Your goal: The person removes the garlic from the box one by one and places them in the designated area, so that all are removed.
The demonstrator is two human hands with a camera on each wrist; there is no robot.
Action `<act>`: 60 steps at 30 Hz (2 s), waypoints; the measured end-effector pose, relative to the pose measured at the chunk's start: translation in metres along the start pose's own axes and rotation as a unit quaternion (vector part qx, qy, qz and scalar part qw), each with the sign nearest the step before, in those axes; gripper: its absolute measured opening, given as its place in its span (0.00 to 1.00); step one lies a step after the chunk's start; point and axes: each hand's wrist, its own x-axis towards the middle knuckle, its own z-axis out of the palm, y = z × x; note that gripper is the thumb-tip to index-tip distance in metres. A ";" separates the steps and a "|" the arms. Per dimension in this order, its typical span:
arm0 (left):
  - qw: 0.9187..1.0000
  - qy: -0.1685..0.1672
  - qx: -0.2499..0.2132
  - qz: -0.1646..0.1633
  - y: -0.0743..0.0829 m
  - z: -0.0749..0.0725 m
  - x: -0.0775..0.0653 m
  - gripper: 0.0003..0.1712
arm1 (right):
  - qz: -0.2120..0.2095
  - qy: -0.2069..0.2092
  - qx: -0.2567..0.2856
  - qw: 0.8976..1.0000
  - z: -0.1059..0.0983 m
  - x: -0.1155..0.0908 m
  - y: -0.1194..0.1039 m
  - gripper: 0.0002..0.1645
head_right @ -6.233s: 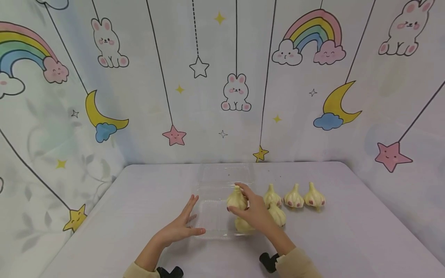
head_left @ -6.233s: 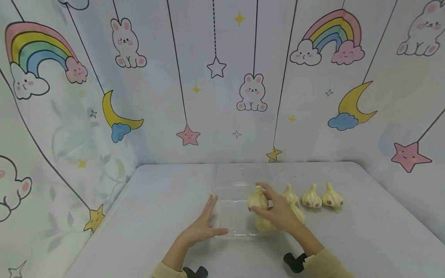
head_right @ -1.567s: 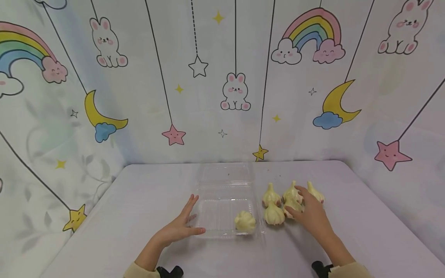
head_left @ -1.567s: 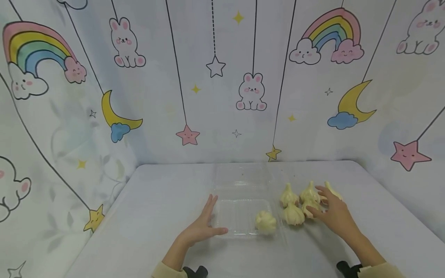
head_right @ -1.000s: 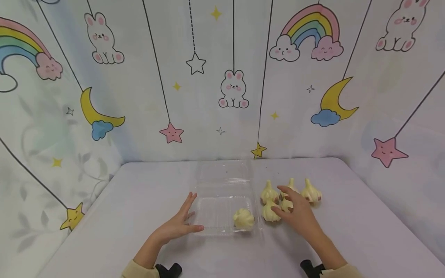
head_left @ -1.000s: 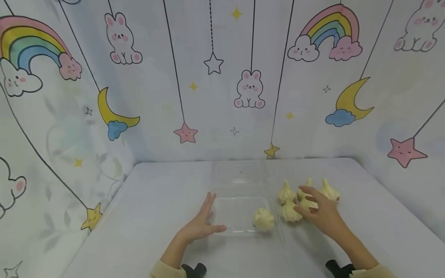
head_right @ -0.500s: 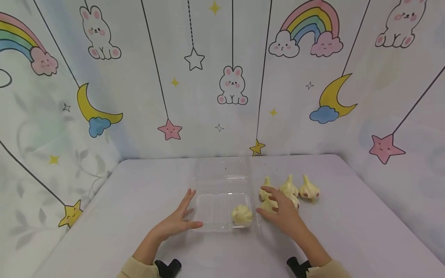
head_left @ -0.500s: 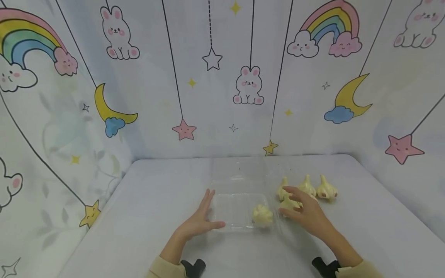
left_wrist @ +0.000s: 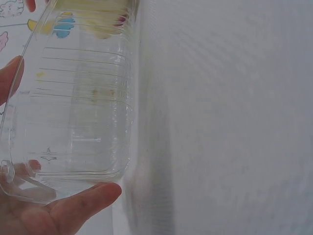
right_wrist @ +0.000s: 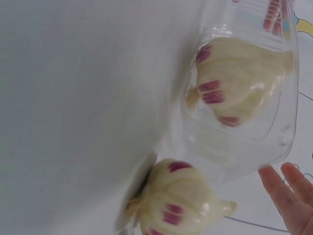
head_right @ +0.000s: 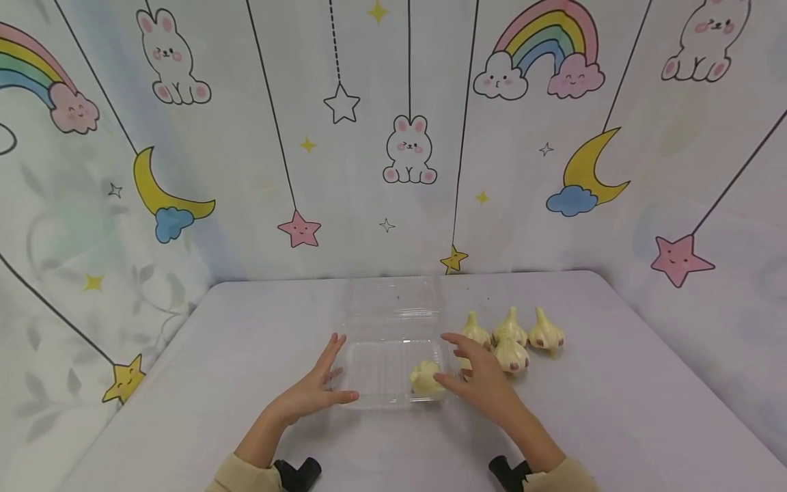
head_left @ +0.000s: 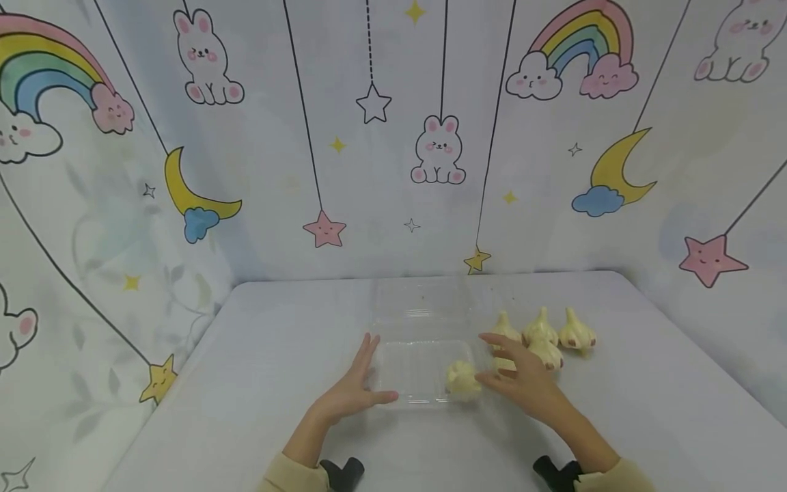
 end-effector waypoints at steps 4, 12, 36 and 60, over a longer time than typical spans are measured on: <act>1.000 0.000 -0.003 -0.001 -0.001 0.000 0.001 0.58 | -0.016 -0.004 -0.008 1.000 0.005 0.003 -0.002 0.34; 1.000 0.000 0.005 -0.001 -0.001 0.000 0.002 0.58 | -0.021 -0.023 -0.020 0.999 0.011 0.008 -0.007 0.33; 1.000 0.004 0.000 0.008 -0.004 0.002 0.002 0.58 | -0.063 -0.118 -0.104 0.986 0.037 0.016 -0.010 0.34; 1.000 0.006 0.007 0.002 0.004 0.001 -0.001 0.59 | -0.035 -0.150 -0.087 0.984 0.047 0.029 -0.002 0.35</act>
